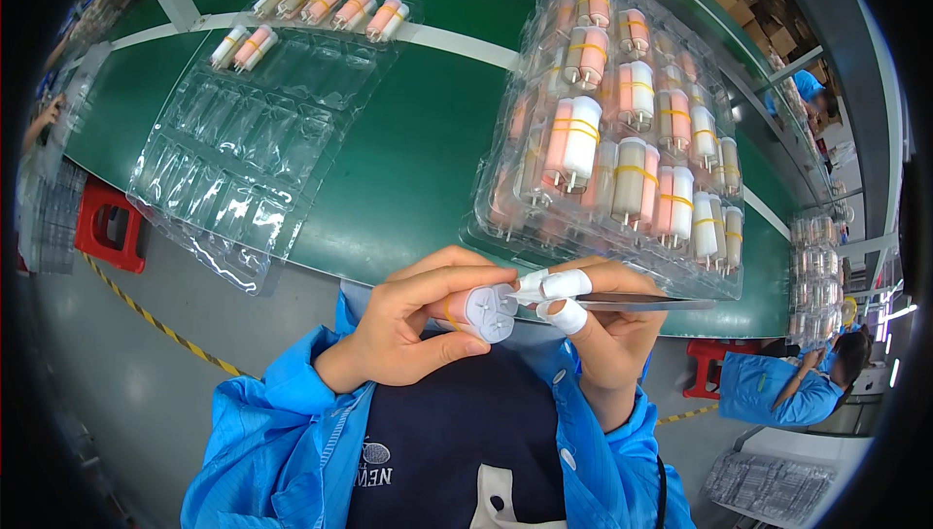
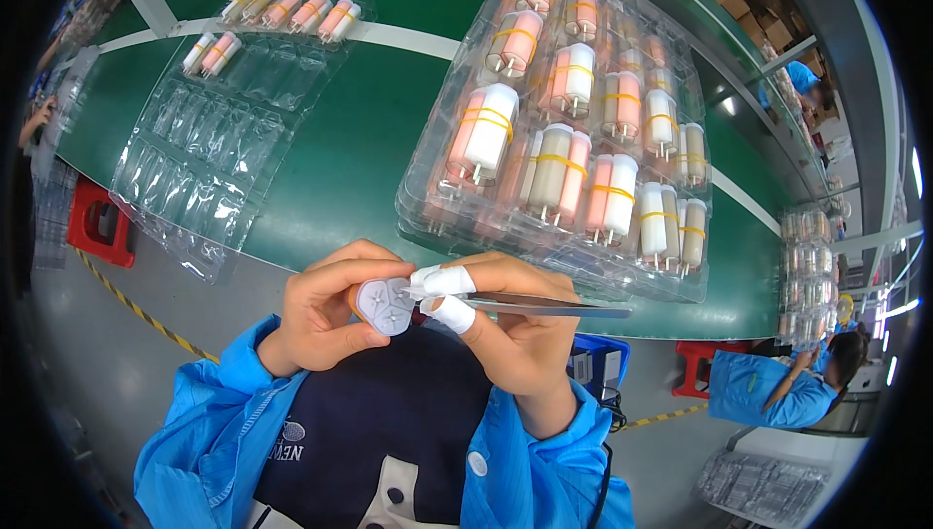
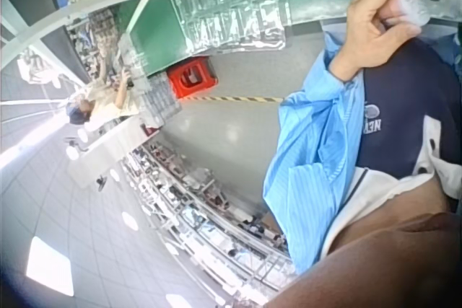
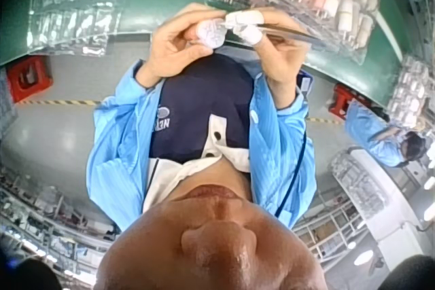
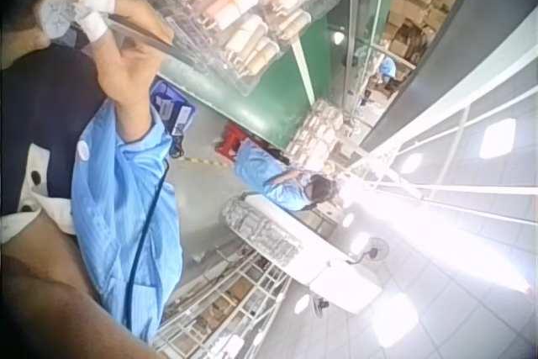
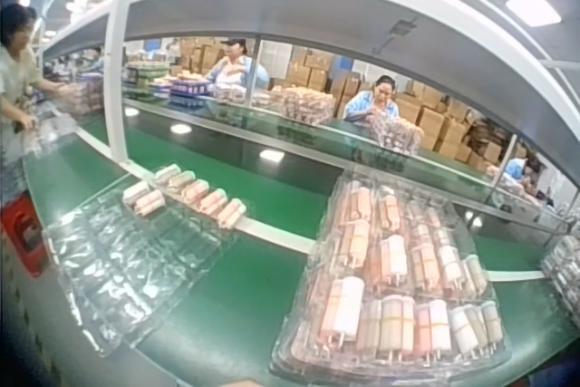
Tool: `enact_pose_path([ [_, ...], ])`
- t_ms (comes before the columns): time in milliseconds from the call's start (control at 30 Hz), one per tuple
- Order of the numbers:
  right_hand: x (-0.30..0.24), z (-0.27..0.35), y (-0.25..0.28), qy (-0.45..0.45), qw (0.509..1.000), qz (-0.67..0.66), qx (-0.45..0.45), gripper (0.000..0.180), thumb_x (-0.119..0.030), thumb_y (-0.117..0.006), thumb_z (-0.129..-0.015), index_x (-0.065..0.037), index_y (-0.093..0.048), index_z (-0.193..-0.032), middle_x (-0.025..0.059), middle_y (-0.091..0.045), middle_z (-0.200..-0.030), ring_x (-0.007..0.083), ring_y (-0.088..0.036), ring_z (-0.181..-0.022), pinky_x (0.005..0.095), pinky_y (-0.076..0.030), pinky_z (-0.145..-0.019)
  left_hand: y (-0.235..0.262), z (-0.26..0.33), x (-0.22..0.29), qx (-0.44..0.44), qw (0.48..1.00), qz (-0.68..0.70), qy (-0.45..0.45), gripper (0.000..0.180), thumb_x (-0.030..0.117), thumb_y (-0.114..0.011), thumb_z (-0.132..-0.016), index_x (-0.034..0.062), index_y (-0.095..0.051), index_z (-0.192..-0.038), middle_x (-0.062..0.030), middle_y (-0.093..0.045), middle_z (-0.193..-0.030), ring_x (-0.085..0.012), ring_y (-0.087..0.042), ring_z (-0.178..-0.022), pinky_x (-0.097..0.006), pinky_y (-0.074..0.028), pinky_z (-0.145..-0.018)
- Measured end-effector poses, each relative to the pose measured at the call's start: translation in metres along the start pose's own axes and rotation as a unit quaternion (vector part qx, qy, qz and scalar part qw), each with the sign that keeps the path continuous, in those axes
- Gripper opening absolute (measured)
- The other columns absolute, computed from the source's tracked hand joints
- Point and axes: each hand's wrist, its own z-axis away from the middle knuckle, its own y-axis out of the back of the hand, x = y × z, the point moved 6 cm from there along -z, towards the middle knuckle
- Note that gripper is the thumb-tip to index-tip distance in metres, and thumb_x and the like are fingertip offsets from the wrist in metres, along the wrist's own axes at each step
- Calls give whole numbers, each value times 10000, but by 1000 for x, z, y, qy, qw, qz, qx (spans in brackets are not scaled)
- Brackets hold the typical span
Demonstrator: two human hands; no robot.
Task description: The person uses tweezers to insert small white components into cylindrical pink and white objects. They handle the items one at a time, placing the finished units into a clear plastic tray on the assembly line.
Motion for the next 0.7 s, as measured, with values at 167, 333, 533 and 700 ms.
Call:
enact_pose_path([
  [167, -1, 0, 1, 17, 1000, 19, -5, 171, 64, -704, -766, 47, -690, -936, 179, -702, -870, 215, -695, -794, 304, -557, -687, 0, -1, 3, 3, 1000, -11, 0, 540, 98, -761, -778, -117, -548, -1226, -191, -558, -1158, -231, -593, -1037, -325, -487, -871],
  [333, 0, -2, -1, 24, 999, 40, -13, 160, 52, -706, -770, 38, -693, -929, 167, -703, -865, 210, -694, -773, 302, -555, -676, 1, -1, 4, 2, 999, -50, -10, 533, 78, -762, -773, -119, -551, -1222, -192, -563, -1149, -232, -599, -1024, -311, -496, -849],
  [533, -6, -9, -7, 35, 991, 119, -58, 125, 54, -675, -772, 38, -685, -895, 153, -697, -835, 200, -690, -737, 287, -542, -653, 4, -1, 6, 5, 988, -145, -49, 509, 82, -756, -778, -115, -568, -1208, -195, -575, -1130, -231, -605, -988, -308, -505, -806],
  [700, -15, -14, -14, 40, 970, 216, -107, 154, 64, -657, -717, 9, -665, -861, 139, -668, -778, 237, -666, -659, 296, -515, -597, 1, 0, 6, -1, 977, -208, -56, 496, 86, -760, -773, -94, -586, -1202, -197, -590, -1107, -235, -610, -961, -309, -513, -777],
])
